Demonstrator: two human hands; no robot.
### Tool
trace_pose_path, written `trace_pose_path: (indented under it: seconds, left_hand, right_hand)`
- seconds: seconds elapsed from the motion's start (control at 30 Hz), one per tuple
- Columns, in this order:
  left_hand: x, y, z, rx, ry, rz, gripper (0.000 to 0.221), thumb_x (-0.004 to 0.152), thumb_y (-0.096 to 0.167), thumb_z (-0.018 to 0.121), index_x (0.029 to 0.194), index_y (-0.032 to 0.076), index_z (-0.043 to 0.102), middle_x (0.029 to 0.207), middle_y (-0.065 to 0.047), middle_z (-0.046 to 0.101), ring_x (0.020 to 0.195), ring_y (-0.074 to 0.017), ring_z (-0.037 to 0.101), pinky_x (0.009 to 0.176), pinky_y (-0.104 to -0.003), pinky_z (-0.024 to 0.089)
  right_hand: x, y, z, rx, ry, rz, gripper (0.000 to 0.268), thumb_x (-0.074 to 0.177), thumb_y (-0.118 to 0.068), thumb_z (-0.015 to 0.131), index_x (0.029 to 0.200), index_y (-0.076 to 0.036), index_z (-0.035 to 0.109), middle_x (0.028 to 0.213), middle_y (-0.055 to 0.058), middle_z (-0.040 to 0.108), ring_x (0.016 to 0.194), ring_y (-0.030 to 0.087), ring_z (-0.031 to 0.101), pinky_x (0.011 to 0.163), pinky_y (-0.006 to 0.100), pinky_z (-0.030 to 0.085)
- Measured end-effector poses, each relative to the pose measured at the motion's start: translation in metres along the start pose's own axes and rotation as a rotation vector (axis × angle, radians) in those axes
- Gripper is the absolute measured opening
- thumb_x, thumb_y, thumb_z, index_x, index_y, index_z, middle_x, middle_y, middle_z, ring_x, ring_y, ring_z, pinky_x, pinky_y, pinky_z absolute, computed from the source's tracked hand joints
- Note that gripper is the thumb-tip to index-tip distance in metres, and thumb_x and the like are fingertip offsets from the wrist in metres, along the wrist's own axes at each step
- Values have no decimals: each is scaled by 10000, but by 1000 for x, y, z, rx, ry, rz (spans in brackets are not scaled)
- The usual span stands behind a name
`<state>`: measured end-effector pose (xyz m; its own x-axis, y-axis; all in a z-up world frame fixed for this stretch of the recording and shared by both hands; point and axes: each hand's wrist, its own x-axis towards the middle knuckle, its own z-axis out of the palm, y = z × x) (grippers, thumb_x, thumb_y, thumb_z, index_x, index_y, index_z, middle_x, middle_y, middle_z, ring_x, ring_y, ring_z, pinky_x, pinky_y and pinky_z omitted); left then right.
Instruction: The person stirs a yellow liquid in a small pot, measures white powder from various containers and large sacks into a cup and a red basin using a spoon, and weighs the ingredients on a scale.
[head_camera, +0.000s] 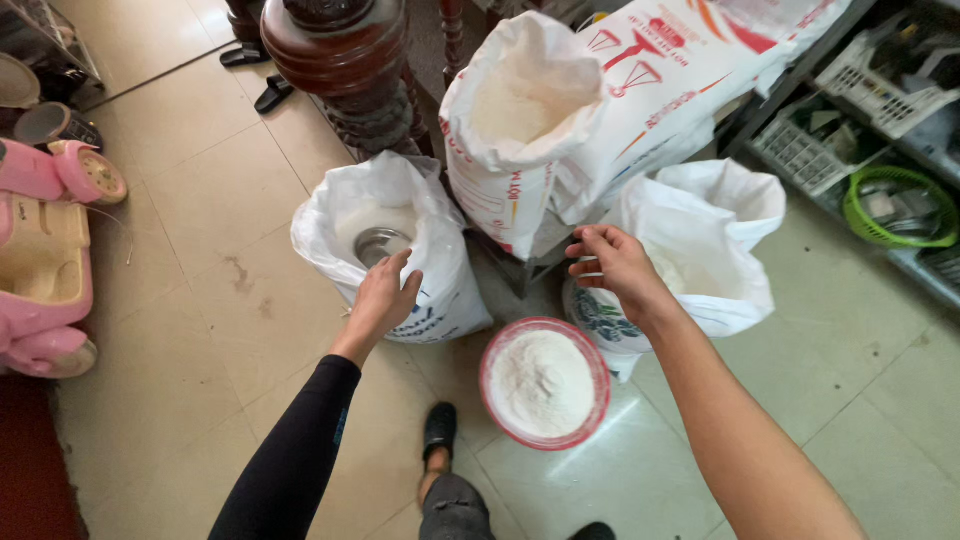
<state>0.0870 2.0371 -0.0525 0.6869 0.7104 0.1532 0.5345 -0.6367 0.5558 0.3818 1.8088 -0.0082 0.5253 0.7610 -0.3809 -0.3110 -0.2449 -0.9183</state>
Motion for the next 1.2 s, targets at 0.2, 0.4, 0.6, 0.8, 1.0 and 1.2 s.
trace_pose_path:
  seconds: [0.2,0.4,0.6,0.8,1.0,1.2]
  left_hand:
    - [76,-126,56,77,-40,85,505,878,199,670,1321,-16,557,1257,-302,633,1147,-481,584,978,-519,477]
    - [102,-137,84,29,-546,-110,442,1020,385,534,1337,86,608,1248,-232,665,1136,-419,629,956,-512,505]
    - [185,-234,94,180,-258,-392,476,918,402,638,1301,118,644,1261,-213,661,1190,-394,618,968,-514,511]
    - [209,-340,154,307,-401,-852,650,837,257,697,1378,-40,492,1240,-250,626,1122,-394,644,902,-471,534]
    - [225,-326,140,253,-652,-687,379,916,173,599,1261,23,641,1130,-174,713,999,-351,718,850,-450,580]
    - [229,-293,126,417,-262,204,551,960,128,590,1479,41,428,1237,-198,648,844,-386,718,649,-471,576]
  right_hand:
    - [119,43,111,54,21,65,288,1014,-332,587,1154,-89,649,953,34,698,756,133,645,691,318,541]
    - [193,89,199,-169,111,35,347,953,-351,659,1108,-41,665,885,70,729,689,164,663,627,329,550]
    - [217,86,257,-772,205,47,541,814,-481,757,1072,-25,619,747,183,723,702,347,718,679,460,556]
    - [246,107,272,-1191,169,155,592,862,-587,684,1003,-13,690,876,228,733,839,418,720,754,511,579]
    - [256,112,250,-1065,168,74,293,883,-337,616,811,-87,752,821,181,737,786,407,723,764,513,575]
    - [252,96,255,-1021,154,143,312,875,-350,638,787,-64,724,767,173,735,758,404,710,747,505,563]
